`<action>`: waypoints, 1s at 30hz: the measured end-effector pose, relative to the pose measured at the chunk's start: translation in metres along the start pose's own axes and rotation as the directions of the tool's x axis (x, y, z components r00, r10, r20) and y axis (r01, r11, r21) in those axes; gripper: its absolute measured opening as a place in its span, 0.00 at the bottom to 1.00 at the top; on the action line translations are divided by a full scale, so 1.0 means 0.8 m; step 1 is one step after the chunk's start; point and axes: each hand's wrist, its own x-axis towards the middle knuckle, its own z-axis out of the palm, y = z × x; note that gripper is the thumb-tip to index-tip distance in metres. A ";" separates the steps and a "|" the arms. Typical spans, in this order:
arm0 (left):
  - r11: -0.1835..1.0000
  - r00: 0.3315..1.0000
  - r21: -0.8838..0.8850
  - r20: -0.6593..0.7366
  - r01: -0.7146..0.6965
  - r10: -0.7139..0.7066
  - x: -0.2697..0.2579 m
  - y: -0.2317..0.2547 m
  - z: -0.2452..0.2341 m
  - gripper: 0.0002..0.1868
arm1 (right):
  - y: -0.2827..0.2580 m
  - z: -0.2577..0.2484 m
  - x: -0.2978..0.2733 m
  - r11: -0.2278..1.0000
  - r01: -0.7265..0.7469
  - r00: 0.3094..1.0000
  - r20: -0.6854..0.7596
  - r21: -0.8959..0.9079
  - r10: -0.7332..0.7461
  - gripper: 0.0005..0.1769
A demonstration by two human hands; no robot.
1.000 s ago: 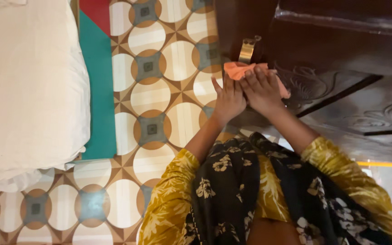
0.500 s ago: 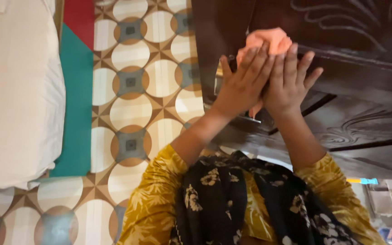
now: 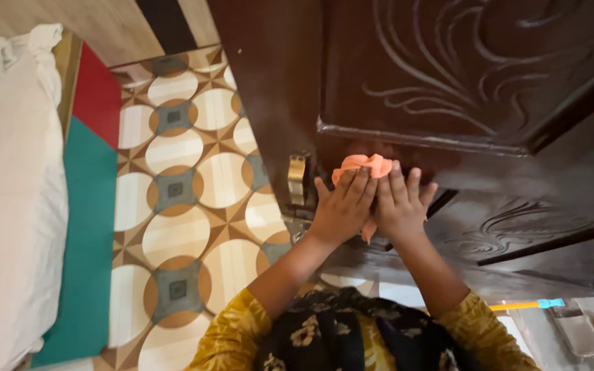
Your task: The person wipes a dark brown wooden door with a peach-colored cloth. They clean the door's surface, including the carved patterns and the metal latch area, using both hands to rub the cloth against the wood.
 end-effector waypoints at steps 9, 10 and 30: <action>0.998 0.986 -0.037 -0.160 -0.059 0.052 0.108 0.023 -0.054 0.28 | 0.033 -0.073 0.090 0.989 -0.147 0.947 -0.288 -0.001 0.140 0.14; 0.997 0.988 -0.046 -0.146 -0.055 0.047 0.106 0.027 -0.055 0.28 | 0.033 -0.077 0.093 0.990 -0.137 0.939 -0.312 0.041 0.143 0.13; 0.995 0.996 -0.041 -0.022 -0.093 0.092 0.057 0.125 0.026 0.30 | 0.115 -0.095 0.010 0.975 -0.076 0.946 -0.295 0.210 0.137 0.06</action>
